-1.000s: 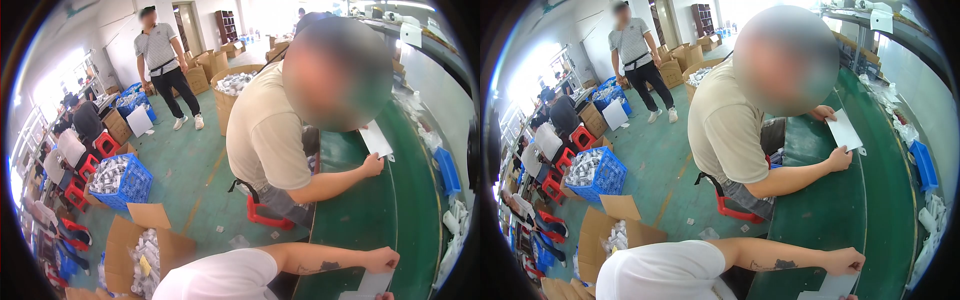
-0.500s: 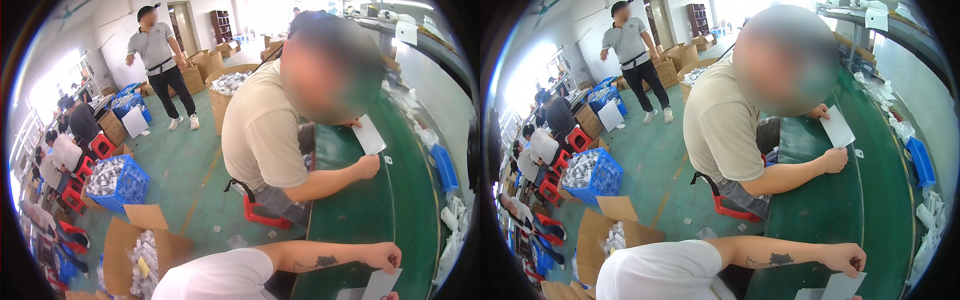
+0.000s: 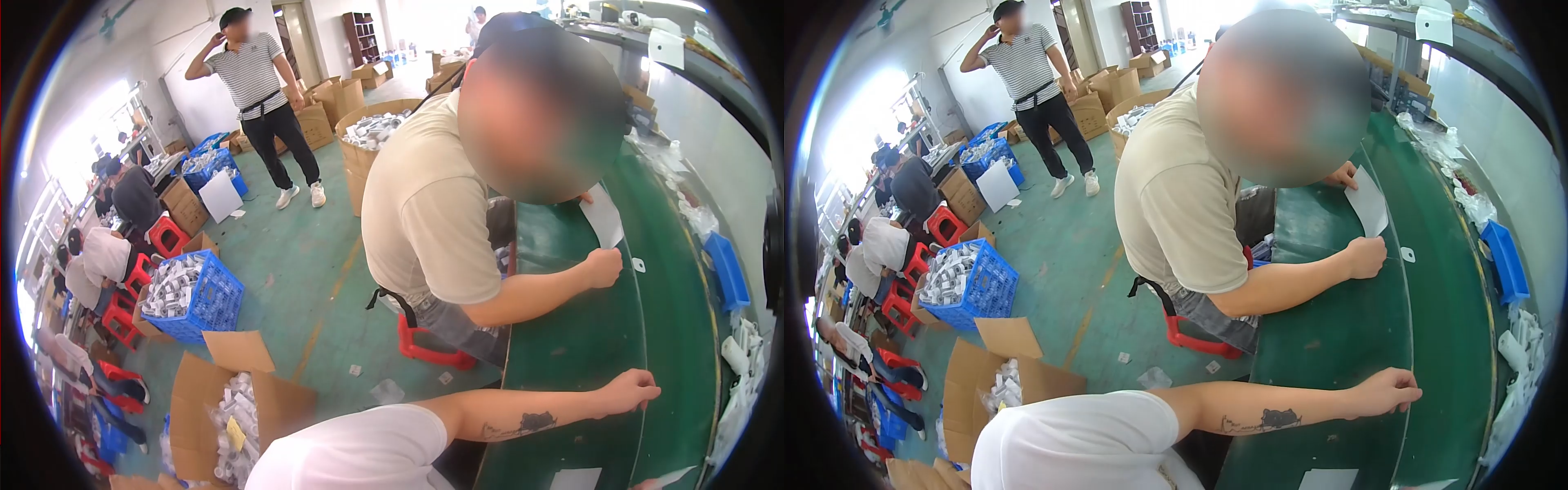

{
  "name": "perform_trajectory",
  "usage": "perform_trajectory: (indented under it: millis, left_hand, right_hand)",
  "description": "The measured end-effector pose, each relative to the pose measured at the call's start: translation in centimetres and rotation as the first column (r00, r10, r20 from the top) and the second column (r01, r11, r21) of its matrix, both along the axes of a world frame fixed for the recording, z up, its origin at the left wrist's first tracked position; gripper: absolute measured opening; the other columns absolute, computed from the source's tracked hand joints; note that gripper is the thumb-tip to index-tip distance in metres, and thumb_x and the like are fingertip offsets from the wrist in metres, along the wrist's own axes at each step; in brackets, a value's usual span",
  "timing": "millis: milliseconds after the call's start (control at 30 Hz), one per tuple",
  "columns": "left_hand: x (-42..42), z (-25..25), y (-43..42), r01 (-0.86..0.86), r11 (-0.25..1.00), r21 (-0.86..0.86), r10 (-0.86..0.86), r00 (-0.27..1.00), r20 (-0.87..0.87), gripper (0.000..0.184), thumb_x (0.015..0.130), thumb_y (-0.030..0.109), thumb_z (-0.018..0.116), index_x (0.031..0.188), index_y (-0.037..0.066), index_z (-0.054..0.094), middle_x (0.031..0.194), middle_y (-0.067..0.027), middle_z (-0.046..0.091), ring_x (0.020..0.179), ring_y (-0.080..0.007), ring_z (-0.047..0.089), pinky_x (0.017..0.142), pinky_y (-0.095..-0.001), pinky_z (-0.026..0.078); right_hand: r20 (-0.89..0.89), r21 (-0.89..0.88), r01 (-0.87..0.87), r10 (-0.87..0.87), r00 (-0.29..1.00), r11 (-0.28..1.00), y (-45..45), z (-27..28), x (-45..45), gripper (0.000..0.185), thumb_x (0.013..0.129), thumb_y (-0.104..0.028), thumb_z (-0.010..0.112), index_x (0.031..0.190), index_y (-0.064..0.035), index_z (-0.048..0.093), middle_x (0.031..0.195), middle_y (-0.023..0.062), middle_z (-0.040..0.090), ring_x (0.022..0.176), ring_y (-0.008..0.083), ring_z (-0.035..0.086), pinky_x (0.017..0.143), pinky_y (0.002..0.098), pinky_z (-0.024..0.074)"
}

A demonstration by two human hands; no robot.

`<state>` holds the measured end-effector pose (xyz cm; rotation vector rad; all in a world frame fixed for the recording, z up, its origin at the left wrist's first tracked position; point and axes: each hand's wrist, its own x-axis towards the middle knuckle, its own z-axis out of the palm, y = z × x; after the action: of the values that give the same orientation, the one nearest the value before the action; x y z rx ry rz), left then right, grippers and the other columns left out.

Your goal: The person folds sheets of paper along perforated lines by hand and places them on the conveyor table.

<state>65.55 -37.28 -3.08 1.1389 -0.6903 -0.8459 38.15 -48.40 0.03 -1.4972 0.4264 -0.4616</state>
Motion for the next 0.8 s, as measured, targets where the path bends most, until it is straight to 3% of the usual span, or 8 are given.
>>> perform_trajectory:
  millis: [100,267,367,467,533,600,667,800]
  left_hand:
    - [-1.2,-0.3,-0.3,0.130,0.984,0.124,-0.121,0.989,-0.081,0.027,0.098,0.028,0.056,0.095,0.002,0.062,0.078,-0.0031,0.060,0.067,-0.0115,0.054,0.062,-0.0271,0.046]
    - [-1.0,-1.2,-1.0,0.097,0.986,0.134,-0.092,0.995,-0.044,0.028,0.099,0.028,0.056,0.097,0.001,0.061,0.082,-0.0051,0.061,0.070,-0.0135,0.055,0.065,-0.0300,0.047]
    - [-1.0,-1.3,-1.2,0.095,0.988,0.118,-0.089,0.995,-0.053,0.028,0.099,0.029,0.056,0.097,0.002,0.061,0.081,-0.0044,0.061,0.070,-0.0128,0.055,0.062,-0.0290,0.047]
    - [-1.5,-1.4,-1.1,0.171,0.979,0.115,-0.159,0.982,-0.105,0.031,0.100,0.033,0.054,0.096,0.003,0.061,0.080,-0.0034,0.060,0.069,-0.0126,0.056,0.059,-0.0284,0.048]
    - [-2.2,-2.2,-1.7,0.303,0.948,0.093,-0.273,0.930,-0.246,0.035,0.101,0.038,0.052,0.096,0.005,0.061,0.078,-0.0027,0.058,0.067,-0.0126,0.056,0.056,-0.0279,0.049]
    - [-2.9,-2.5,-1.9,0.343,0.933,0.106,-0.303,0.911,-0.278,0.037,0.101,0.041,0.049,0.094,0.006,0.060,0.077,-0.0029,0.058,0.066,-0.0133,0.056,0.057,-0.0292,0.050]
    - [-3.3,-2.8,-1.8,0.370,0.919,0.135,-0.331,0.912,-0.242,0.038,0.101,0.042,0.050,0.093,0.006,0.060,0.079,-0.0032,0.058,0.068,-0.0134,0.057,0.057,-0.0300,0.050]
    - [-2.9,-4.4,-3.4,0.292,0.948,0.126,-0.277,0.953,-0.123,0.039,0.101,0.043,0.049,0.093,0.007,0.060,0.081,-0.0034,0.059,0.070,-0.0140,0.057,0.058,-0.0303,0.051]
  right_hand:
    - [-0.431,-0.684,-0.131,-0.252,0.867,0.718,0.9,0.2,1.9,0.021,0.096,-0.018,0.063,0.095,0.0028,0.060,0.082,0.0055,0.058,0.077,0.0145,0.048,0.072,0.0298,0.0451]
    - [-0.399,-0.573,-0.099,-0.171,0.901,0.814,0.3,-0.4,1.0,0.018,0.098,-0.014,0.061,0.099,0.0033,0.060,0.087,0.0058,0.060,0.077,0.0156,0.051,0.074,0.0312,0.0463]
    - [-0.158,-0.124,0.202,-0.220,0.963,0.972,-0.1,-0.5,-0.6,0.019,0.097,-0.011,0.062,0.110,0.0016,0.058,0.100,0.0063,0.059,0.080,0.0166,0.055,0.075,0.0299,0.0466]
    - [0.190,0.273,-0.150,0.099,0.977,0.950,0.2,1.2,-0.6,0.014,0.097,-0.008,0.060,0.109,0.0003,0.058,0.096,0.0045,0.058,0.080,0.0153,0.054,0.073,0.0274,0.0450]
    - [0.066,0.157,0.006,-0.017,0.998,0.988,1.4,1.7,0.0,0.010,0.096,-0.008,0.061,0.104,-0.0017,0.059,0.093,0.0030,0.057,0.078,0.0139,0.053,0.071,0.0267,0.0441]
    - [-0.285,-0.236,0.116,-0.183,0.941,0.965,2.0,1.5,0.5,0.010,0.096,-0.009,0.062,0.100,-0.0006,0.058,0.089,0.0026,0.056,0.075,0.0122,0.051,0.069,0.0270,0.0432]
    - [-0.555,-0.485,-0.223,-0.101,0.826,0.846,1.6,1.6,1.6,0.017,0.096,-0.012,0.063,0.098,0.0025,0.056,0.088,0.0018,0.055,0.079,0.0103,0.047,0.070,0.0256,0.0398]
    - [-0.395,-0.277,-0.030,-0.086,0.915,0.960,2.0,2.1,0.7,0.016,0.096,-0.012,0.062,0.101,0.0020,0.058,0.091,0.0037,0.058,0.084,0.0126,0.049,0.073,0.0279,0.0405]
